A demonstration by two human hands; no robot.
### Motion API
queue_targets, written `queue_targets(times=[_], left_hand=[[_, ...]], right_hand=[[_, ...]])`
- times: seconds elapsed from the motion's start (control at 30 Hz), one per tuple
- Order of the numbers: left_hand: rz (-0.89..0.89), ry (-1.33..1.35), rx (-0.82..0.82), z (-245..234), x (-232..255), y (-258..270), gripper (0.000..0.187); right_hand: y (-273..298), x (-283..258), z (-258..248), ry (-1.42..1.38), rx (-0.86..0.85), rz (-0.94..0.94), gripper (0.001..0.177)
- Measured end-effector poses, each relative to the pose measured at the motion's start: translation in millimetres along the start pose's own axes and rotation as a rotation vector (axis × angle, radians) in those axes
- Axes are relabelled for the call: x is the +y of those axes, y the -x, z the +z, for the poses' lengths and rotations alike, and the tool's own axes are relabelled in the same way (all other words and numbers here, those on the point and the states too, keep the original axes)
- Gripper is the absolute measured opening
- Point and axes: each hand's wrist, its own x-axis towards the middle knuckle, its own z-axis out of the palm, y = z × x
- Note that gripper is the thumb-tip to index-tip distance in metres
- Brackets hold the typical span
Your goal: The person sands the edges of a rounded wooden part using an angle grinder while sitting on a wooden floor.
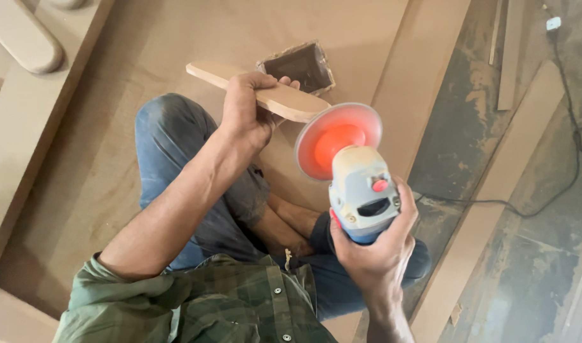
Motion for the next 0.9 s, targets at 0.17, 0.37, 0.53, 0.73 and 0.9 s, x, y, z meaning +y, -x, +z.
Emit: queue_targets(times=[0.17,0.37,0.53,0.73,0.9], left_hand=[[-0.008,-0.005,0.018,-1,1,1,0.041],[-0.024,-0.038,-0.003,5,8,11,0.042],[-0.097,-0.052,-0.093,11,8,21,0.046],[-0.154,-0.049,-0.165,14,10,22,0.05],[-0.193,-0.075,-0.192,13,9,18,0.049]], right_hand=[[-3,3,4,-0.079,-0.094,0.046,0.092],[-15,37,3,-0.369,-0.154,0.078,0.089],[-23,67,15,-0.736,-0.231,0.335,0.084],[-2,51,7,-0.709,-0.135,0.242,0.092],[14,17,1,-0.238,-0.05,0.056,0.097]])
